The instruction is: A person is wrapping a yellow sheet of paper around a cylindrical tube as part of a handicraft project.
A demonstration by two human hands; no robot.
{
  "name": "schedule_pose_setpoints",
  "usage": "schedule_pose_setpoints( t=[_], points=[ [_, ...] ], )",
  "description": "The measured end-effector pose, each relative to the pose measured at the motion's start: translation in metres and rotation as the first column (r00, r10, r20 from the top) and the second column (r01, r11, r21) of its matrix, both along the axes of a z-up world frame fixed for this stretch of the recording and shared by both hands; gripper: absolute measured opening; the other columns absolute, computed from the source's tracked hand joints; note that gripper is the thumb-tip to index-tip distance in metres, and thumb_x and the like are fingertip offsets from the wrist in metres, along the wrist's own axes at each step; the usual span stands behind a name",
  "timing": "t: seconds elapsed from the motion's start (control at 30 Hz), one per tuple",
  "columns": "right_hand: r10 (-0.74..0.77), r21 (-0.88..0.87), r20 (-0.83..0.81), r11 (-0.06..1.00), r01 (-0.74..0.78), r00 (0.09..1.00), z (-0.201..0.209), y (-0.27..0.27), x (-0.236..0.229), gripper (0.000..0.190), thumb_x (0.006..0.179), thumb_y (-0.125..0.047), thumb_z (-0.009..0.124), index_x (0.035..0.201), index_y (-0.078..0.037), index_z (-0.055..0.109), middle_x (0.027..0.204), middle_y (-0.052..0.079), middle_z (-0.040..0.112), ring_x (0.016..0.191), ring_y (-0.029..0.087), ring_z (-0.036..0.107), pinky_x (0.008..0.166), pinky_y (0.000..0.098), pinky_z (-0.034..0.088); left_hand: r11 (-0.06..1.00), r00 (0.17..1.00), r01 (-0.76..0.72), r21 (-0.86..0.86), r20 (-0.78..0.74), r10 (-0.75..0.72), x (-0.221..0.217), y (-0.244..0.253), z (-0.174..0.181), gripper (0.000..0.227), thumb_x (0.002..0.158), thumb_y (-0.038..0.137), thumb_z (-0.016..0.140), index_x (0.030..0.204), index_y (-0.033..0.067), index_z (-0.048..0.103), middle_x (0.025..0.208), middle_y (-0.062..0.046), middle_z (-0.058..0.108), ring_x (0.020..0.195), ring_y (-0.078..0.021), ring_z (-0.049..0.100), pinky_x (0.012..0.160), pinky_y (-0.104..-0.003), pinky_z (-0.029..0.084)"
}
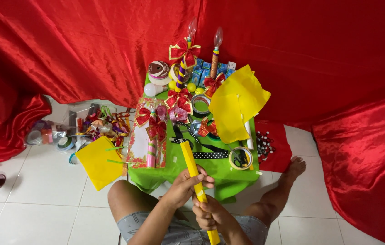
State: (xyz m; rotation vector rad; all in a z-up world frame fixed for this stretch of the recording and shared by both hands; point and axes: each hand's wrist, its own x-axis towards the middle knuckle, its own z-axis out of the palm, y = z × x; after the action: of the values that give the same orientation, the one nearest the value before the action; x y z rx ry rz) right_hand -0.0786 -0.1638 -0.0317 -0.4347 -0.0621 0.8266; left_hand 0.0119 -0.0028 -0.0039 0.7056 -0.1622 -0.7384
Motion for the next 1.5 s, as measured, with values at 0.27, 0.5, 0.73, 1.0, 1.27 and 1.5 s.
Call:
schedule_pose_setpoints(
  t=[0.27,0.5,0.73,1.0,1.27,1.5],
  points=[
    [-0.074,-0.196,-0.058,0.979,0.061,0.996,0.007,0.003,-0.002,0.024,0.107,-0.032,0.057,0.1,-0.011,0.048,0.06,0.001,0.035,0.037,0.008,0.027,0.032,0.0219,0.026,1.0,1.0,0.005,-0.013,0.014,-0.005,0.001,0.001,0.005,0.012,0.101,0.01,0.064,0.11,0.0034,0.064,0.111,-0.02,0.077,0.096,-0.026,0.078,0.082,-0.035,0.064],
    [-0.072,-0.173,-0.066,0.983,0.06,0.995,0.011,0.004,-0.003,0.025,0.108,-0.031,0.057,0.096,-0.013,0.045,0.061,0.0,0.034,0.037,0.008,0.027,0.031,0.0219,0.025,0.994,0.99,0.052,-0.096,0.134,-0.039,0.0,0.003,0.013,0.036,0.102,0.02,0.064,0.131,0.0019,0.057,0.127,-0.019,0.07,0.118,-0.0332,0.069,0.109,-0.048,0.055],
    [-0.095,-0.243,-0.066,0.967,0.076,0.993,0.023,0.001,-0.002,0.023,0.107,-0.032,0.058,0.101,-0.013,0.046,0.061,-0.001,0.034,0.038,0.007,0.028,0.032,0.0208,0.027,0.999,0.965,0.013,0.039,0.259,-0.022,-0.012,0.019,0.011,0.074,0.095,0.034,0.072,0.155,0.0062,0.039,0.148,-0.012,0.057,0.133,-0.0244,0.059,0.11,-0.041,0.052],
    [-0.061,-0.402,0.049,0.913,0.075,0.997,0.023,0.002,-0.001,0.018,0.109,-0.029,0.053,0.109,-0.013,0.046,0.064,0.001,0.035,0.039,0.008,0.029,0.033,0.0217,0.029,0.963,0.971,0.004,0.268,0.231,-0.068,-0.021,0.03,0.026,0.031,0.09,0.015,0.078,0.119,0.0061,0.07,0.105,-0.006,0.077,0.097,-0.0178,0.073,0.093,-0.033,0.061],
    [-0.018,-0.539,0.179,0.835,0.113,0.984,0.036,0.006,0.0,0.017,0.11,-0.026,0.053,0.117,-0.011,0.047,0.065,0.0,0.036,0.041,0.007,0.033,0.036,0.021,0.034,0.911,0.952,-0.138,0.388,0.306,0.014,-0.026,0.022,0.029,0.018,0.087,0.015,0.082,0.102,0.0077,0.076,0.094,-0.003,0.078,0.089,-0.0152,0.073,0.085,-0.03,0.062],
    [-0.001,-0.73,0.286,0.647,0.218,0.958,0.043,0.011,0.009,0.037,0.109,-0.024,0.048,0.144,-0.012,0.043,0.06,0.0,0.039,0.04,0.008,0.036,0.036,0.0222,0.038,0.876,0.975,-0.219,0.43,0.133,0.178,-0.031,0.001,-0.001,0.029,0.085,0.0,0.079,0.114,0.0017,0.076,0.098,-0.01,0.083,0.095,-0.0172,0.077,0.086,-0.031,0.064]
  ],
)
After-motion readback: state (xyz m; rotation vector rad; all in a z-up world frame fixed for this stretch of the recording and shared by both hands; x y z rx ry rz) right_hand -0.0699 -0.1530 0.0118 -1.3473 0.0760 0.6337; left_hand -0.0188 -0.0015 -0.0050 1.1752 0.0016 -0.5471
